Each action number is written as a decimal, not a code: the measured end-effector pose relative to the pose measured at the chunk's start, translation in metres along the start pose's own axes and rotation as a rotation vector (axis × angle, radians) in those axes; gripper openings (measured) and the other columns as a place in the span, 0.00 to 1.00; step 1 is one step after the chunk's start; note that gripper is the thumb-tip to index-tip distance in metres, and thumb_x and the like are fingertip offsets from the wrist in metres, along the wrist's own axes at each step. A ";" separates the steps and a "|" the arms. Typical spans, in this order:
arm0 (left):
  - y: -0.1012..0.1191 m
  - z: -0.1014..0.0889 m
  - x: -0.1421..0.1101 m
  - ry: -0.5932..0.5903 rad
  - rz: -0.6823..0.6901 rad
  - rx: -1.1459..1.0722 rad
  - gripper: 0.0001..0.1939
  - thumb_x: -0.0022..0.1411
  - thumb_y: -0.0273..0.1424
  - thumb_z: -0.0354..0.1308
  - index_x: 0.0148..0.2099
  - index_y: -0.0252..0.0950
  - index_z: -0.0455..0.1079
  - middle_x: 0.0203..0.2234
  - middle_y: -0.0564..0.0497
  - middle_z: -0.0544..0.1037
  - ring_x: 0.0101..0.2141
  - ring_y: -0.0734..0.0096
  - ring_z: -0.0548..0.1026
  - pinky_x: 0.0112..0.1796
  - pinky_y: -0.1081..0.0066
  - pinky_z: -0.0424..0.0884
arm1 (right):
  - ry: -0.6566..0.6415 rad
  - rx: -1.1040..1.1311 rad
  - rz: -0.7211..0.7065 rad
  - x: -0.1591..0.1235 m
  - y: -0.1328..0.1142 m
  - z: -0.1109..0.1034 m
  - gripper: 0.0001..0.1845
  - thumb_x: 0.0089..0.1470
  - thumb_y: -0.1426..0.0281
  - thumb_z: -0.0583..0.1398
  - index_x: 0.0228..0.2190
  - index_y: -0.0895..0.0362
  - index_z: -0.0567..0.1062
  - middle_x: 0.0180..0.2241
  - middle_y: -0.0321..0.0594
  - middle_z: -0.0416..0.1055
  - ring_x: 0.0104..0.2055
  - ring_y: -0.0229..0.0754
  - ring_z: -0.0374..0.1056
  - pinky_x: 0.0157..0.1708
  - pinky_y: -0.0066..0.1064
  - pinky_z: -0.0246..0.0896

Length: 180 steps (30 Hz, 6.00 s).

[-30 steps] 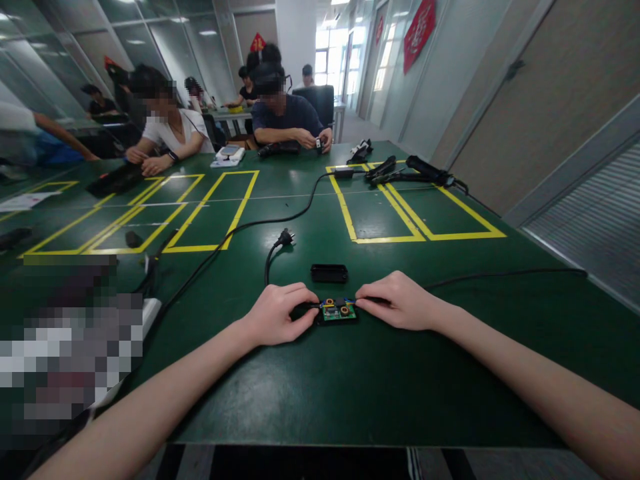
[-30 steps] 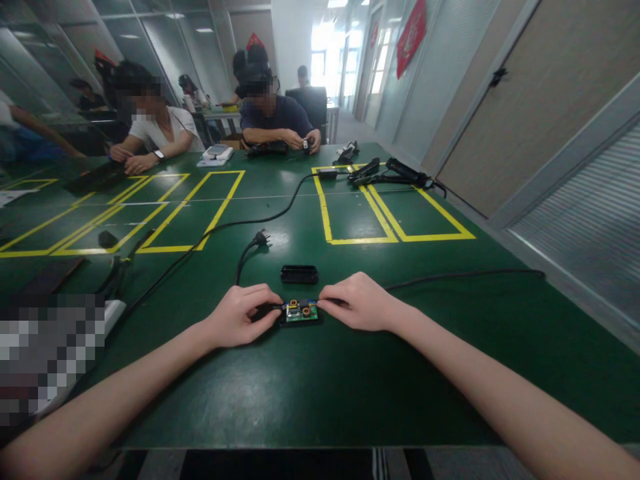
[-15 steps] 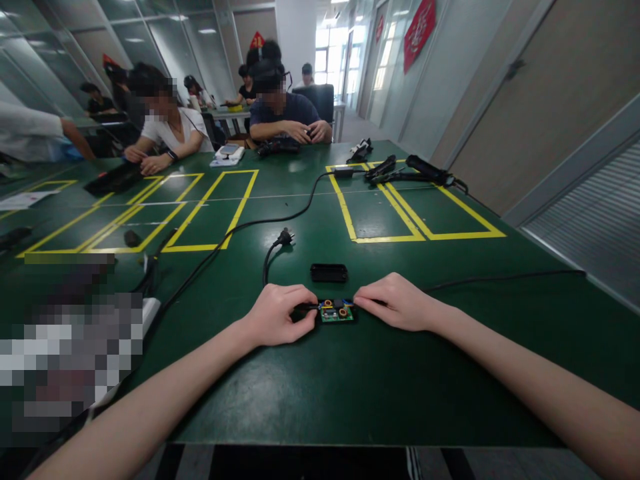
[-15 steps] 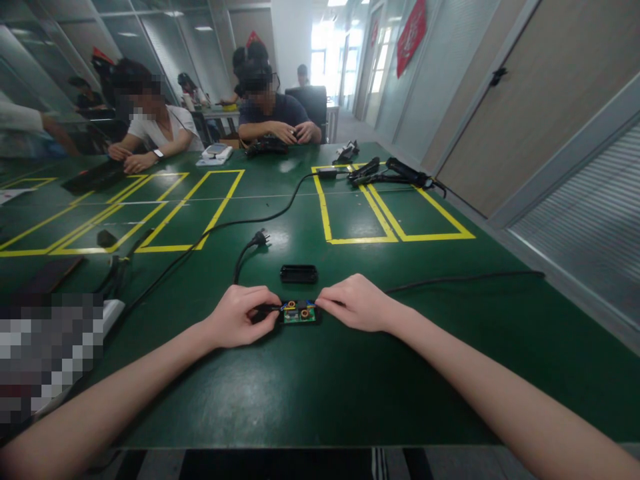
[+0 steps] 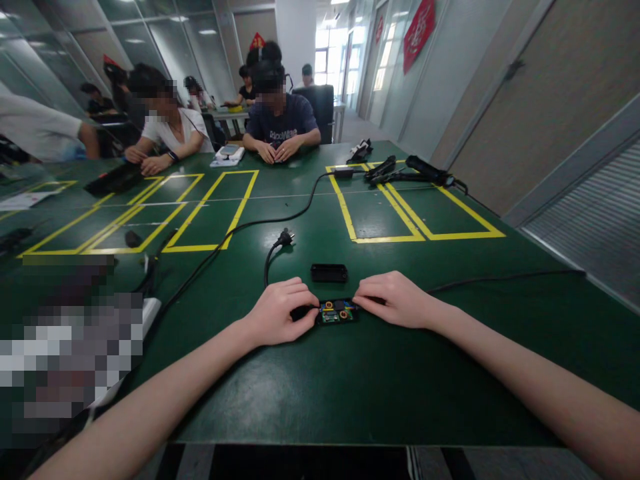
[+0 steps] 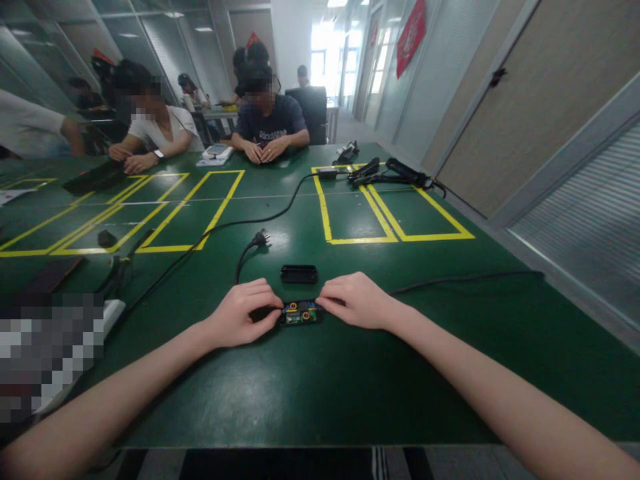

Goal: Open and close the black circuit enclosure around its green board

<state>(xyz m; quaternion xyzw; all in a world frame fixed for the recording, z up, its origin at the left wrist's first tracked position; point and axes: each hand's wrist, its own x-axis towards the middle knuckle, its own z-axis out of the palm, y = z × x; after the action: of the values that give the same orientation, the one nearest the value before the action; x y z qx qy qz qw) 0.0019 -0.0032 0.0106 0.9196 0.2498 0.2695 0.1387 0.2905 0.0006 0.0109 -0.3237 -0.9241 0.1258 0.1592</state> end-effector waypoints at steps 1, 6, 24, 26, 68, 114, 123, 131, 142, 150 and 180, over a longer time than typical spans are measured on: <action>0.000 0.000 0.000 0.003 0.003 -0.007 0.10 0.70 0.29 0.53 0.38 0.36 0.76 0.28 0.49 0.79 0.30 0.68 0.74 0.34 0.69 0.71 | 0.004 0.001 0.004 0.000 0.000 0.000 0.20 0.71 0.64 0.53 0.30 0.56 0.78 0.28 0.41 0.76 0.28 0.40 0.70 0.30 0.30 0.58; 0.000 0.003 -0.003 0.033 -0.049 -0.064 0.05 0.67 0.29 0.56 0.38 0.36 0.73 0.27 0.53 0.76 0.27 0.73 0.73 0.31 0.73 0.68 | 0.018 0.020 0.049 0.000 0.000 0.001 0.19 0.69 0.62 0.55 0.30 0.56 0.77 0.26 0.38 0.74 0.26 0.38 0.68 0.29 0.29 0.56; -0.004 0.005 0.001 -0.020 -0.152 0.022 0.10 0.75 0.30 0.49 0.39 0.37 0.69 0.33 0.49 0.76 0.35 0.64 0.71 0.40 0.65 0.70 | 0.177 0.051 0.250 0.002 0.002 0.002 0.19 0.61 0.58 0.63 0.49 0.54 0.72 0.46 0.47 0.74 0.42 0.49 0.72 0.42 0.41 0.70; -0.003 0.005 0.002 -0.001 -0.185 -0.017 0.08 0.74 0.29 0.51 0.39 0.37 0.69 0.35 0.49 0.75 0.37 0.64 0.72 0.41 0.64 0.72 | 0.177 0.054 0.243 0.001 0.005 0.004 0.27 0.62 0.56 0.62 0.58 0.53 0.69 0.55 0.52 0.72 0.52 0.55 0.71 0.50 0.49 0.70; -0.009 0.011 -0.005 0.152 -0.208 -0.312 0.18 0.68 0.25 0.61 0.59 0.39 0.69 0.61 0.41 0.73 0.42 0.67 0.83 0.49 0.60 0.82 | 0.376 0.488 0.186 0.011 -0.002 0.019 0.16 0.60 0.72 0.63 0.50 0.53 0.79 0.46 0.44 0.79 0.43 0.45 0.77 0.45 0.41 0.79; 0.001 0.004 -0.001 0.029 -0.039 -0.013 0.10 0.62 0.26 0.60 0.46 0.38 0.70 0.47 0.43 0.79 0.46 0.59 0.77 0.47 0.60 0.76 | 0.321 0.165 -0.082 0.006 -0.002 0.006 0.07 0.65 0.73 0.59 0.33 0.54 0.73 0.35 0.43 0.75 0.38 0.45 0.72 0.38 0.37 0.69; 0.005 0.002 0.002 0.037 0.036 0.023 0.07 0.64 0.24 0.59 0.45 0.37 0.71 0.44 0.44 0.81 0.46 0.59 0.78 0.48 0.61 0.73 | 0.338 0.076 -0.176 0.003 0.001 0.006 0.08 0.62 0.76 0.58 0.31 0.54 0.73 0.33 0.43 0.73 0.36 0.44 0.70 0.34 0.35 0.67; 0.007 0.004 0.004 0.048 0.057 -0.021 0.07 0.65 0.25 0.59 0.45 0.37 0.73 0.43 0.44 0.81 0.45 0.60 0.79 0.48 0.61 0.74 | 0.351 0.195 -0.231 0.006 -0.014 0.003 0.07 0.63 0.76 0.59 0.33 0.54 0.75 0.34 0.42 0.76 0.36 0.43 0.72 0.36 0.36 0.71; 0.015 0.008 0.007 0.045 0.113 -0.071 0.11 0.69 0.25 0.54 0.47 0.35 0.77 0.42 0.42 0.82 0.44 0.60 0.79 0.48 0.59 0.79 | 0.290 0.236 -0.277 0.009 -0.024 0.002 0.09 0.62 0.78 0.60 0.33 0.55 0.78 0.34 0.42 0.78 0.37 0.43 0.74 0.39 0.37 0.73; 0.016 0.012 0.010 0.016 0.149 -0.011 0.13 0.71 0.24 0.52 0.49 0.35 0.77 0.45 0.42 0.82 0.46 0.61 0.80 0.51 0.59 0.79 | 0.320 0.194 -0.314 0.012 -0.026 0.010 0.09 0.63 0.77 0.59 0.35 0.55 0.79 0.35 0.43 0.79 0.38 0.44 0.74 0.39 0.38 0.74; 0.005 0.010 0.014 0.075 0.186 0.008 0.11 0.67 0.25 0.53 0.47 0.33 0.76 0.42 0.42 0.82 0.43 0.61 0.79 0.47 0.62 0.80 | 0.357 0.138 -0.244 0.014 -0.015 0.004 0.08 0.65 0.76 0.60 0.34 0.55 0.78 0.35 0.43 0.79 0.37 0.43 0.75 0.39 0.36 0.75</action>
<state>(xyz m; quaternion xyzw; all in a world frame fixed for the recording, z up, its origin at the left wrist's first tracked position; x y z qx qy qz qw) 0.0196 -0.0009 0.0105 0.9287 0.1693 0.3143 0.1002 0.2706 -0.0026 0.0157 -0.2148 -0.9029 0.1093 0.3559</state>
